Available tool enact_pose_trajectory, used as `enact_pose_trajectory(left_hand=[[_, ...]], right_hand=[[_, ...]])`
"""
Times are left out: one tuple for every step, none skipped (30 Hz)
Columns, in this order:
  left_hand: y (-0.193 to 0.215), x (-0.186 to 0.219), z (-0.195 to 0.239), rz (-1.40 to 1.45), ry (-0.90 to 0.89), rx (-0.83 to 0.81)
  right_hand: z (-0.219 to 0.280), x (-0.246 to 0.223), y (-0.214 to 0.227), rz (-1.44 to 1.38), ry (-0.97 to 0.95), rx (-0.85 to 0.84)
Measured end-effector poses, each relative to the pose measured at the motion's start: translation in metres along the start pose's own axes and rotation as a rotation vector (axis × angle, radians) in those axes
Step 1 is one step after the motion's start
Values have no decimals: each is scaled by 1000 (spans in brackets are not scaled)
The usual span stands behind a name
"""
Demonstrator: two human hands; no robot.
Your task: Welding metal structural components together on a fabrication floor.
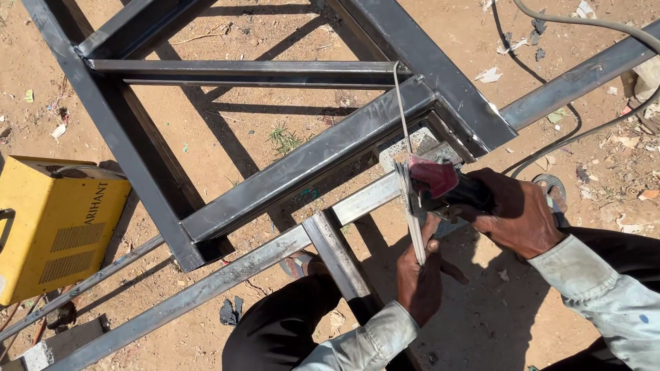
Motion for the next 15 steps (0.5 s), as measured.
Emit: enact_pose_trajectory(left_hand=[[1,-3,1,1,-1,4],[1,-7,2,-1,26,-14],[0,-11,3,-3,53,-32],[-1,-6,3,-2,56,-31],[-1,-1,4,-13,26,-28],[-2,5,3,-25,-5,-25],[-3,1,3,-24,-5,-25],[-3,-3,5,8,22,-34],[-4,-8,6,40,48,-43],[-3,-9,7,39,47,-44],[-3,-11,7,36,60,-44],[-3,-13,8,34,74,-44],[-3,-14,7,34,75,-45],[-3,-15,7,29,80,-44],[-3,-16,7,24,85,-43]], right_hand=[[0,1,-1,0,3,-3],[1,2,-1,5,9,12],[1,4,-1,11,15,26],[2,6,-2,10,13,23],[3,7,-3,58,31,17],[3,8,-4,105,50,11],[3,9,-3,106,50,11],[4,10,-4,121,23,2],[5,11,-4,137,-4,-7],[6,15,-5,136,-4,-5],[7,17,-6,151,62,12],[8,19,-6,165,128,28],[8,20,-6,165,127,28],[9,20,-5,145,124,39],[9,21,-5,125,120,50]])
Point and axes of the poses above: each hand's wrist, its own z-axis away from the middle knuckle, its own y-axis out of the back of the hand, x = y × z, the point moved 3 cm from there along -z, towards the middle knuckle, and after that the axes turned 2 degrees about -x, right-handed, at the moved point
